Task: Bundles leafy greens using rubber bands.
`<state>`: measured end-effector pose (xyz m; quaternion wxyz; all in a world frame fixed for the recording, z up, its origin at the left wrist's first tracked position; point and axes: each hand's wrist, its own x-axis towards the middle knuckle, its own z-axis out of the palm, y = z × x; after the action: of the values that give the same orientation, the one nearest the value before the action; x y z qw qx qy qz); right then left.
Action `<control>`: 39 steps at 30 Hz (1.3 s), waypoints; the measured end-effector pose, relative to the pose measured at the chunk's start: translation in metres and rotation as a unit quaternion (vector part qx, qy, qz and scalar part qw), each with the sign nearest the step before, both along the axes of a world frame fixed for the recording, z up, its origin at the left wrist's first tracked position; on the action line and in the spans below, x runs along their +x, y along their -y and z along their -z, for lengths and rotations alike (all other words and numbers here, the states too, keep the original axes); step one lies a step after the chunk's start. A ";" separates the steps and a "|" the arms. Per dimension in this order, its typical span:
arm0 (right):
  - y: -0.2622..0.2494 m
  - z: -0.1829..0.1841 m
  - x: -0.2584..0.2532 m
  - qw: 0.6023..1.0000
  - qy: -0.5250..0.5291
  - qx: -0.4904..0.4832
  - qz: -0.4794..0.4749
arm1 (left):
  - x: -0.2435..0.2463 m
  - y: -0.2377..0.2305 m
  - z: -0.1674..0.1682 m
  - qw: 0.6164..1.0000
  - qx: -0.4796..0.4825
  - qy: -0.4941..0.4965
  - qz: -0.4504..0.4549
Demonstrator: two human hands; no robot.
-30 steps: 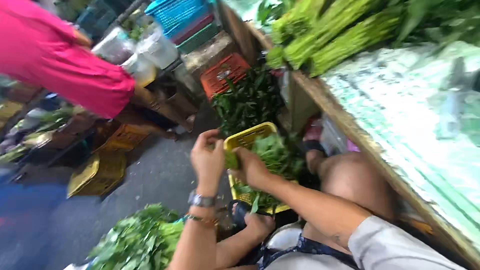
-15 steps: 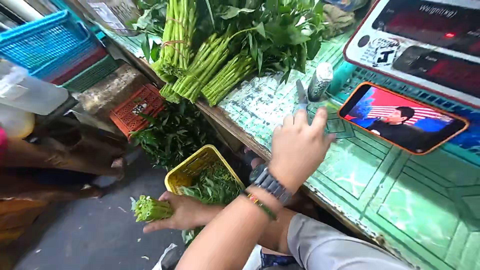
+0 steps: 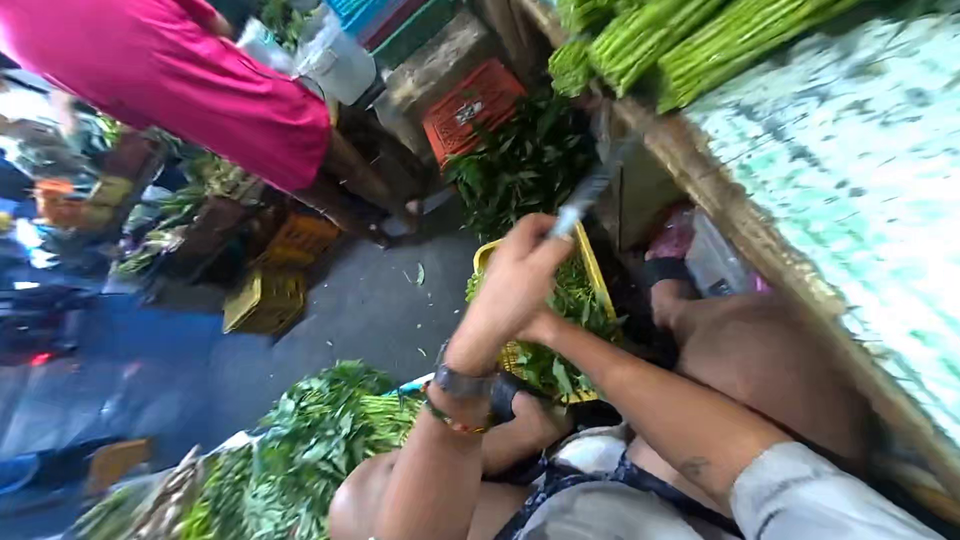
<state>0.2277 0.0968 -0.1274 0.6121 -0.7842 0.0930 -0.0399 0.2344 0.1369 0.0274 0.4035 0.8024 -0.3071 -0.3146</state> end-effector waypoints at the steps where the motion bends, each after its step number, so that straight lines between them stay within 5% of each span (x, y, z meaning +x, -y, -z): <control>1: 0.007 -0.013 -0.001 0.998 -0.061 0.026 -0.014 | 0.013 -0.021 0.010 0.998 -0.038 -0.022 -0.044; 4: 0.006 -0.004 0.003 0.996 -0.092 -0.003 -0.011 | 0.043 -0.077 0.041 0.987 -0.056 0.057 -0.136; 7: 0.002 -0.005 0.003 0.987 -0.151 -0.056 -0.013 | 0.046 -0.119 0.060 0.950 0.164 0.248 -0.095; 11: -0.004 -0.005 0.002 0.974 -0.199 -0.112 -0.007 | 0.030 -0.130 0.078 0.887 0.323 0.330 -0.017; 34: -0.025 0.011 -0.001 0.949 -0.203 -0.240 -0.015 | 0.019 -0.096 0.087 0.844 0.499 0.195 -0.022; 39: -0.009 0.010 -0.003 0.957 -0.177 -0.220 0.061 | 0.017 -0.116 0.104 0.844 0.523 0.118 -0.004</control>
<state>0.2243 0.1060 -0.1375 0.3947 -0.8868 0.2365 0.0426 0.2512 0.2530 -0.0763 -0.1145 0.9269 -0.1387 -0.3294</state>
